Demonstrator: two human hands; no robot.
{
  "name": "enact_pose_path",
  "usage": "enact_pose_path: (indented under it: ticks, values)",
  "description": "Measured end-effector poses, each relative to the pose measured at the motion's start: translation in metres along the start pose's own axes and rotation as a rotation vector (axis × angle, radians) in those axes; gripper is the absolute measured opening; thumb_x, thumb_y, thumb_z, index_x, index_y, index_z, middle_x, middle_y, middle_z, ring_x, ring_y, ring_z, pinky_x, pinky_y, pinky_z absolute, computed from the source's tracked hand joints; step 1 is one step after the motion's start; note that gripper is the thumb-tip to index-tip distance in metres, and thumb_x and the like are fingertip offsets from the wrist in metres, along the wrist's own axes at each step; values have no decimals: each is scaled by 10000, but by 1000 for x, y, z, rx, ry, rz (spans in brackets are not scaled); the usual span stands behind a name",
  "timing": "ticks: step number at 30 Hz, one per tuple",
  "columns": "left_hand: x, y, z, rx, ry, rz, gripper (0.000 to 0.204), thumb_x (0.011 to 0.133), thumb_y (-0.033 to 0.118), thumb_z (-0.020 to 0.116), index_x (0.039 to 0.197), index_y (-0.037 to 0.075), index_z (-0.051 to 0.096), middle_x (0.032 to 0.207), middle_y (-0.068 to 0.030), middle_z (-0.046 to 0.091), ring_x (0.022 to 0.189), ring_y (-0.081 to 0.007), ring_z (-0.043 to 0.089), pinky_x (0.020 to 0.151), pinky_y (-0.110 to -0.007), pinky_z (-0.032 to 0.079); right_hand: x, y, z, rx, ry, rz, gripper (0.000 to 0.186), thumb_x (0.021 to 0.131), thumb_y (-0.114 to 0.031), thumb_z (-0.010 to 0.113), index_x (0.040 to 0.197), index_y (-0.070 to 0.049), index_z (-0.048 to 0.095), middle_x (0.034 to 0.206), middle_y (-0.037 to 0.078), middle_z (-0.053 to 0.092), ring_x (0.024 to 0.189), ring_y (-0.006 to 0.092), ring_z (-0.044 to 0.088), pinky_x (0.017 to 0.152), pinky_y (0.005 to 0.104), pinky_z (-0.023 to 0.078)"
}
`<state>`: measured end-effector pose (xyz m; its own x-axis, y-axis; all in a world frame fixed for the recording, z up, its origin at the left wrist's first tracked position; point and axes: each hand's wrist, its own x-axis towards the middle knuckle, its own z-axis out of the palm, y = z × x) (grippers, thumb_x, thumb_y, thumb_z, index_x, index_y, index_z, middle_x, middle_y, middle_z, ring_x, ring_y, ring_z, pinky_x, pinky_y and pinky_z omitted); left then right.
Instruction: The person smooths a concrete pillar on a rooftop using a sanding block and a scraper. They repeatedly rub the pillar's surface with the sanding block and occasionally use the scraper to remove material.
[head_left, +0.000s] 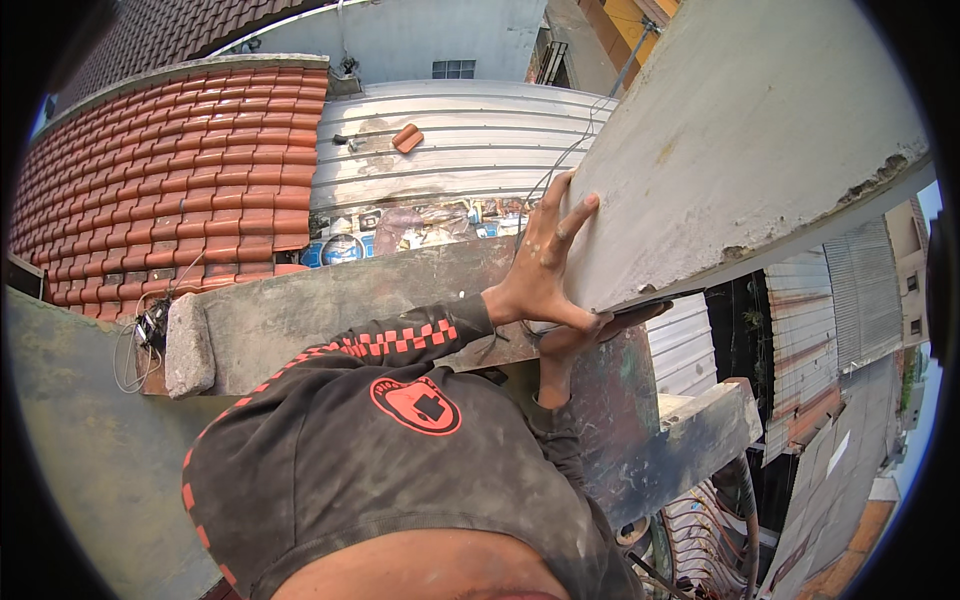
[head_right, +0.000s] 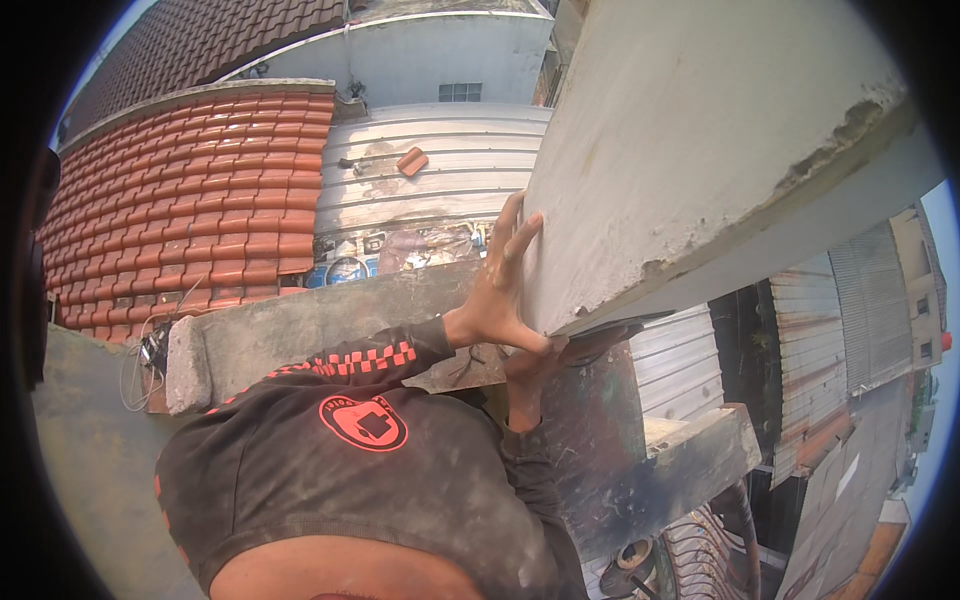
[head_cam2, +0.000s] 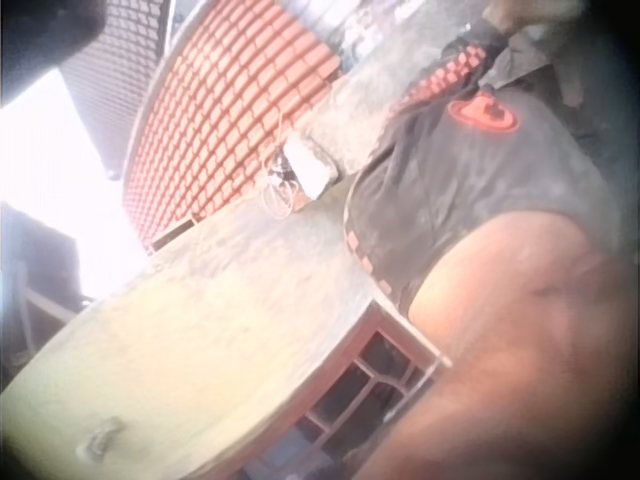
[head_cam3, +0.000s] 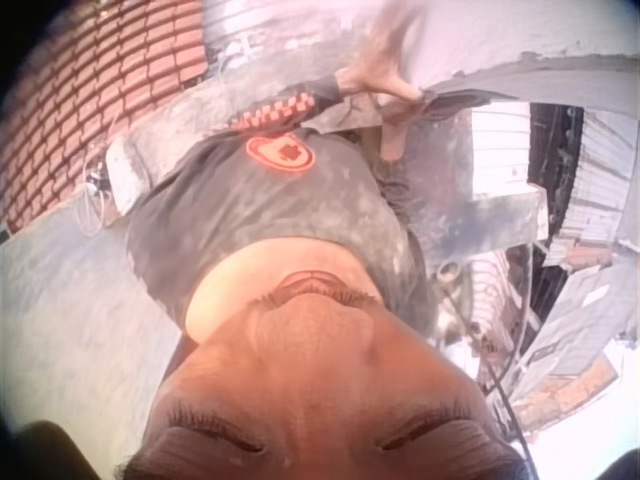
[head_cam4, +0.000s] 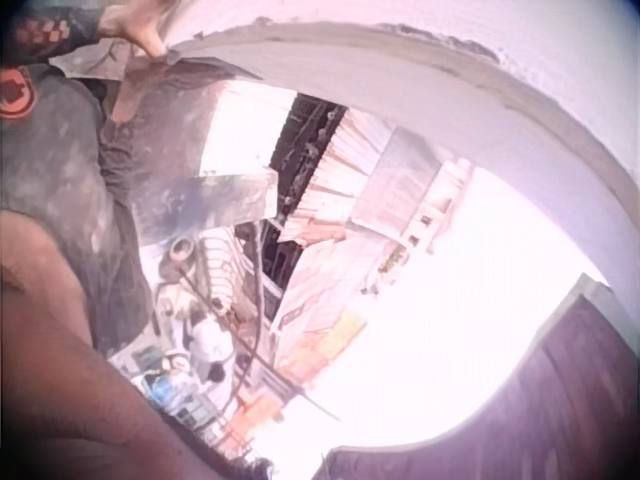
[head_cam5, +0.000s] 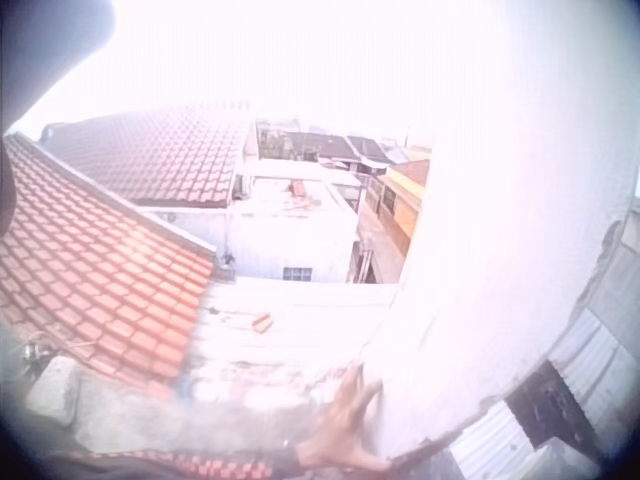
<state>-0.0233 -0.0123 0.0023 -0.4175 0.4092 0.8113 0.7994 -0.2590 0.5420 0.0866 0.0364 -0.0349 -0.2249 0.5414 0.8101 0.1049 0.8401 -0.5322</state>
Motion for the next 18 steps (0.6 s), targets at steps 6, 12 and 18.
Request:
enact_pose_path:
  ticks: [6,12,18]
  values:
    - [0,0,1,-7,-22,-33,1357,491,650,855,1607,218,217,1590,-336,144,1415,-565,275,1101,-650,299,-52,91,10,-181,20,-31,851,1069,-565,314,1595,36,20,1652,269,76,1515,426,183,1203,538,262]
    - [1,1,1,-3,-10,-20,1329,516,660,831,1608,215,216,1588,-342,142,1429,-562,262,1115,-655,285,-41,97,7,63,-70,-146,811,1068,-553,309,1614,-41,-5,1660,242,29,1522,403,156,1190,563,268]
    - [-5,-4,1,-4,-4,-17,1339,503,644,841,1608,210,222,1589,-342,139,1430,-562,258,1109,-648,293,-7,8,-1,-7,-30,-28,775,1088,-466,390,1614,-57,-7,1648,253,87,1512,390,201,1210,541,255]
